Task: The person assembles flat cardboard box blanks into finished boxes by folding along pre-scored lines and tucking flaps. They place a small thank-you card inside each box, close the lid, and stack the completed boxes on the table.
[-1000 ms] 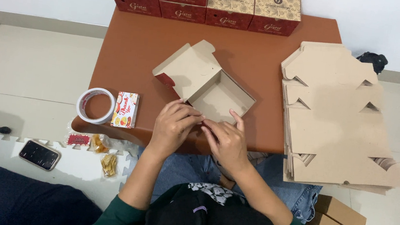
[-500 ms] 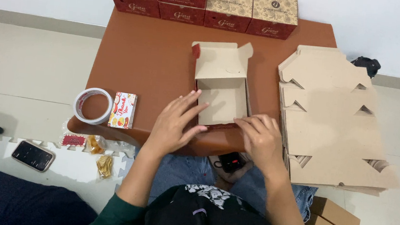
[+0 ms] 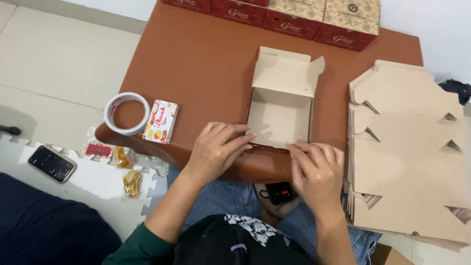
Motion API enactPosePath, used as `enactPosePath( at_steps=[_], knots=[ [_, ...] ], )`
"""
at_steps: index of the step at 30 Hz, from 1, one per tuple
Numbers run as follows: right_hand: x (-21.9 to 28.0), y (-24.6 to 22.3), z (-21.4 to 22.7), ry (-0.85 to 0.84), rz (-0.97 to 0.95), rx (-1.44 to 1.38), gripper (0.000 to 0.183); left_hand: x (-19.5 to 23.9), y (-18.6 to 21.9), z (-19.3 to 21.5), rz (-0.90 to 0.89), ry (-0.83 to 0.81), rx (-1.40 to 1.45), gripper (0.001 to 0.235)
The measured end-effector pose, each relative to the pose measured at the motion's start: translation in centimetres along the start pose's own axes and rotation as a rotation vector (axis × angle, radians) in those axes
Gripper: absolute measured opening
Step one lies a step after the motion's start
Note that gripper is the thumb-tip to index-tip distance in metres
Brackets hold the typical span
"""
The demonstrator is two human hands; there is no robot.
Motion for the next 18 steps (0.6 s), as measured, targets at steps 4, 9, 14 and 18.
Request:
enactPosePath(
  at_steps=[4,9,14,18],
  knots=[
    [-0.2,-2.7,-1.3,0.071,0.004,-0.046,0.019,2.3,-1.8,3.3,0.069,0.05,-0.044,0.026],
    [-4.3,-11.4,-4.3,0.091,0.16,-0.487,0.02,7.0,-7.4,10.3,0.488,0.126,-0.371,0.013],
    [-9.2,-14.6,-13.4,-0.186,-0.039,-0.619,0.03,10.4,-8.2,11.3,0.845,0.158,-0.398,0.028],
    [-10.9,-15.8,-18.2,-0.425,-0.097,-0.576,0.052,10.5,-7.9,10.5,0.963,0.119,-0.343,0.043]
  ],
)
Point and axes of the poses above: each hand's wrist, its own x-axis away from the middle knuckle, its own z-axis out of the back of the hand, y = z × x, the point moved 6 cm from there along -x, towards the middle knuckle, and after that the axes turned 6 degrees about x, right-handed, at the moved point
